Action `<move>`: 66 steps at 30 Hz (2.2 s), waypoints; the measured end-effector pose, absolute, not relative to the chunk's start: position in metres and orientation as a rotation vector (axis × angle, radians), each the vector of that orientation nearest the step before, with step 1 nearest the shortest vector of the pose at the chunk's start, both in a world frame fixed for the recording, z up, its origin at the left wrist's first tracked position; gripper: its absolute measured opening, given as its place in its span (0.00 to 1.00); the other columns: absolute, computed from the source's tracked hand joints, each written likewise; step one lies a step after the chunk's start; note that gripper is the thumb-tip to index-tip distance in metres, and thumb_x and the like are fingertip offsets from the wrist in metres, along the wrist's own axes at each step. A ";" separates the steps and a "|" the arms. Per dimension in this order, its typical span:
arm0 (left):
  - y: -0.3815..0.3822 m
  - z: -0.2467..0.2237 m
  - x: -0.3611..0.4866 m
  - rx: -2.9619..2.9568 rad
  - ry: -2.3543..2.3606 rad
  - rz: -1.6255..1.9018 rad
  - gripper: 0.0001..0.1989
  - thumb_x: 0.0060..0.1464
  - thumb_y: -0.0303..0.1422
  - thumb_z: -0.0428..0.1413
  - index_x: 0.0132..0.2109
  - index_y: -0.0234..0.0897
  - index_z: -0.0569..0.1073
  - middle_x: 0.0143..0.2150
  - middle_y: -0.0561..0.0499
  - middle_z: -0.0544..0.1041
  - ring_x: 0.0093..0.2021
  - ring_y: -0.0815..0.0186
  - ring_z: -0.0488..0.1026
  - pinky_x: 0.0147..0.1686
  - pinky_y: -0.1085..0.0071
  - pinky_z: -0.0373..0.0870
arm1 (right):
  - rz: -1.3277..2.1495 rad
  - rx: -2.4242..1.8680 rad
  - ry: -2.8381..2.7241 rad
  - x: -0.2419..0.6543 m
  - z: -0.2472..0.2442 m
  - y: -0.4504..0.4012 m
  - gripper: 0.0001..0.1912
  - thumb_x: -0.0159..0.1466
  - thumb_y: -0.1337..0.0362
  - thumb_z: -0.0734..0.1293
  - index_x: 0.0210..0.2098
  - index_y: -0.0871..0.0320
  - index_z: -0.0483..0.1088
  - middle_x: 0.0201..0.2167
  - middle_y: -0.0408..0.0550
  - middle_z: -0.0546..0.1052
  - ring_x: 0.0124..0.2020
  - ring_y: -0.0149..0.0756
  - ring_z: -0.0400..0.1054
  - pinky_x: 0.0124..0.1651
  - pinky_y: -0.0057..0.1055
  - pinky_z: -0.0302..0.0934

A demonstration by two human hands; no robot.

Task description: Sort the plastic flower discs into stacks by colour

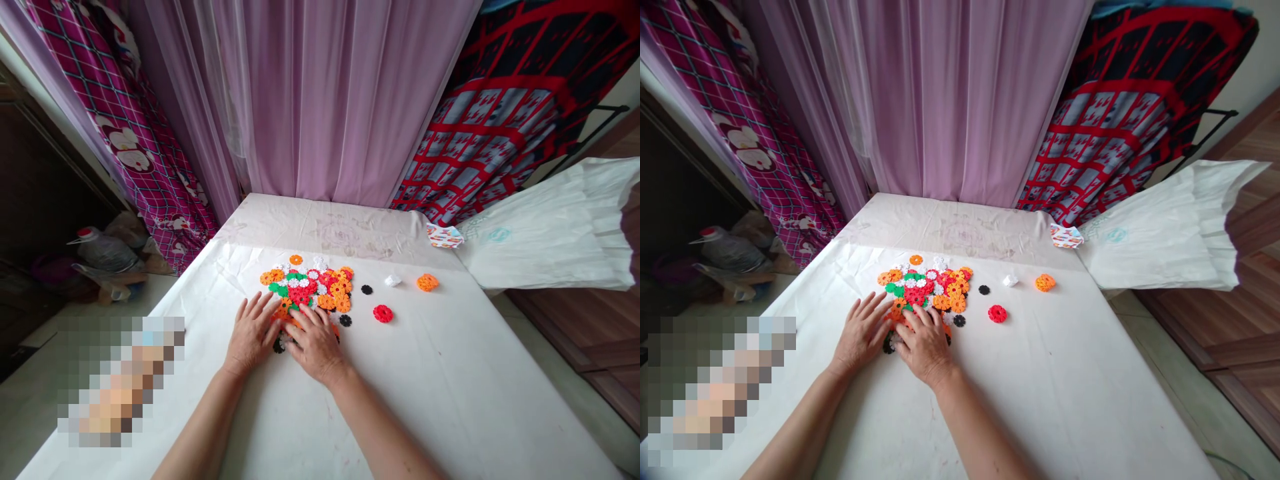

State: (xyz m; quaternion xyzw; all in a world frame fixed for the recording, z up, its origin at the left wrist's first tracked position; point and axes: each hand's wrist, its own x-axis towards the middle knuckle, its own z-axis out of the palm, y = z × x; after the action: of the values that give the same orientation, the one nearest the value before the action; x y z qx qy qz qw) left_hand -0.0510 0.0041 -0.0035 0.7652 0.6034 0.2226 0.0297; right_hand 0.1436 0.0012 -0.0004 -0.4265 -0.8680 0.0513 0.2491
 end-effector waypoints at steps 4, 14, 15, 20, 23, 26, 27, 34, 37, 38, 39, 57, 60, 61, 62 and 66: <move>0.002 -0.003 -0.044 2.443 1.746 0.582 0.21 0.63 0.43 0.50 0.61 0.51 0.71 0.69 0.48 0.64 0.70 0.51 0.54 0.67 0.44 0.49 | 0.069 -1.154 -2.341 0.167 -0.007 -0.015 0.14 0.66 0.58 0.66 0.50 0.45 0.74 0.60 0.47 0.71 0.64 0.46 0.57 0.65 0.51 0.47; 0.004 -0.009 -0.046 2.389 1.785 0.625 0.21 0.64 0.32 0.45 0.59 0.52 0.73 0.68 0.49 0.65 0.69 0.53 0.57 0.66 0.45 0.53 | -0.003 -1.295 -2.040 0.189 -0.002 0.005 0.09 0.66 0.65 0.64 0.42 0.51 0.76 0.46 0.48 0.79 0.49 0.42 0.68 0.51 0.40 0.59; 0.004 -0.010 -0.046 2.401 1.775 0.620 0.21 0.64 0.32 0.45 0.59 0.52 0.73 0.68 0.50 0.65 0.70 0.53 0.56 0.66 0.45 0.53 | 0.020 -1.311 -2.064 0.182 0.001 0.009 0.09 0.64 0.64 0.66 0.43 0.51 0.75 0.45 0.48 0.79 0.48 0.43 0.68 0.50 0.40 0.59; 0.003 -0.007 -0.045 2.421 1.752 0.554 0.19 0.63 0.37 0.48 0.57 0.52 0.75 0.68 0.50 0.65 0.69 0.52 0.56 0.66 0.44 0.51 | 0.085 -1.480 -2.180 0.153 0.008 0.024 0.09 0.60 0.61 0.70 0.41 0.52 0.74 0.40 0.49 0.79 0.44 0.46 0.68 0.45 0.41 0.57; 0.002 -0.005 -0.043 2.406 1.778 0.548 0.19 0.63 0.42 0.48 0.58 0.51 0.74 0.67 0.49 0.66 0.69 0.51 0.56 0.66 0.44 0.51 | 0.084 -1.539 -2.176 0.147 0.007 0.027 0.08 0.60 0.63 0.70 0.40 0.52 0.73 0.40 0.50 0.79 0.44 0.47 0.68 0.45 0.41 0.57; 0.003 -0.003 -0.042 2.404 1.787 0.538 0.20 0.64 0.44 0.48 0.58 0.50 0.74 0.67 0.48 0.66 0.69 0.51 0.57 0.66 0.44 0.52 | 0.087 -1.522 -2.132 0.149 0.004 0.026 0.10 0.59 0.64 0.69 0.41 0.53 0.73 0.39 0.50 0.79 0.44 0.46 0.68 0.46 0.41 0.56; 0.003 -0.003 -0.042 2.406 1.785 0.535 0.20 0.63 0.45 0.48 0.58 0.50 0.74 0.67 0.48 0.66 0.69 0.51 0.57 0.66 0.44 0.52 | 0.087 -1.505 -2.104 0.151 0.003 0.025 0.11 0.59 0.63 0.69 0.42 0.54 0.73 0.39 0.50 0.79 0.44 0.46 0.68 0.46 0.41 0.57; 0.003 -0.003 -0.044 2.425 1.745 0.559 0.23 0.61 0.48 0.49 0.58 0.47 0.74 0.67 0.45 0.66 0.69 0.49 0.57 0.66 0.43 0.53 | -0.006 -1.349 -1.898 0.192 -0.007 0.011 0.12 0.62 0.61 0.66 0.45 0.57 0.70 0.39 0.49 0.79 0.42 0.41 0.70 0.46 0.37 0.59; 0.005 -0.006 -0.048 2.407 1.742 0.605 0.23 0.62 0.48 0.48 0.59 0.48 0.73 0.67 0.46 0.66 0.69 0.50 0.58 0.66 0.43 0.54 | -0.177 -1.424 -1.754 0.237 -0.013 0.009 0.12 0.63 0.57 0.66 0.43 0.57 0.70 0.37 0.50 0.79 0.40 0.41 0.70 0.45 0.37 0.61; 0.005 -0.007 -0.049 2.397 1.746 0.620 0.23 0.63 0.47 0.47 0.59 0.48 0.73 0.67 0.46 0.66 0.69 0.50 0.58 0.65 0.44 0.55 | -0.233 -1.477 -1.688 0.253 -0.015 0.009 0.13 0.63 0.56 0.65 0.42 0.57 0.70 0.36 0.51 0.79 0.38 0.42 0.71 0.44 0.37 0.61; 0.006 -0.008 -0.051 2.385 1.752 0.632 0.22 0.63 0.47 0.47 0.59 0.48 0.73 0.67 0.46 0.66 0.69 0.51 0.58 0.65 0.44 0.55 | -0.269 -1.546 -1.631 0.269 -0.017 0.010 0.14 0.63 0.54 0.65 0.41 0.57 0.70 0.35 0.51 0.79 0.37 0.42 0.70 0.43 0.37 0.61; 0.013 -0.021 -0.061 2.278 1.780 0.869 0.21 0.64 0.44 0.43 0.52 0.47 0.77 0.62 0.47 0.73 0.65 0.53 0.64 0.62 0.48 0.62 | -0.291 -1.801 -1.642 0.310 -0.028 0.016 0.12 0.62 0.57 0.64 0.41 0.56 0.72 0.38 0.52 0.80 0.39 0.44 0.70 0.43 0.37 0.58; 0.015 -0.024 -0.063 2.205 1.847 0.933 0.20 0.64 0.43 0.44 0.52 0.46 0.77 0.60 0.47 0.75 0.64 0.52 0.66 0.61 0.48 0.64 | -0.314 -1.765 -1.654 0.311 -0.027 0.015 0.12 0.62 0.58 0.64 0.41 0.56 0.72 0.39 0.53 0.80 0.40 0.44 0.70 0.44 0.36 0.58; 0.015 -0.024 -0.063 2.177 1.888 0.942 0.20 0.64 0.42 0.44 0.51 0.45 0.77 0.59 0.47 0.75 0.63 0.52 0.67 0.61 0.47 0.64 | -0.323 -1.748 -1.655 0.310 -0.026 0.014 0.11 0.62 0.58 0.64 0.41 0.57 0.72 0.39 0.53 0.80 0.40 0.44 0.70 0.44 0.36 0.58; 0.016 -0.025 -0.064 2.149 1.930 0.950 0.20 0.63 0.42 0.44 0.50 0.45 0.77 0.59 0.47 0.76 0.63 0.51 0.67 0.60 0.46 0.64 | -0.330 -1.727 -1.656 0.308 -0.025 0.013 0.11 0.63 0.59 0.64 0.41 0.57 0.72 0.39 0.53 0.80 0.40 0.43 0.70 0.44 0.36 0.58; 0.016 -0.026 -0.065 2.076 2.006 1.001 0.19 0.62 0.41 0.45 0.49 0.44 0.78 0.57 0.46 0.77 0.61 0.51 0.69 0.59 0.46 0.66 | -0.298 -1.599 -1.709 0.289 -0.019 0.013 0.09 0.65 0.63 0.62 0.40 0.56 0.73 0.40 0.51 0.79 0.41 0.40 0.69 0.46 0.35 0.59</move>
State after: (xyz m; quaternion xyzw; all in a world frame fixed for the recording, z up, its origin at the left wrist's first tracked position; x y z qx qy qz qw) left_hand -0.0646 0.0161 -0.0261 0.6789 0.6560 0.3272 0.0429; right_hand 0.2893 0.0134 -0.0191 -0.6265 -0.6698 -0.1166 0.3812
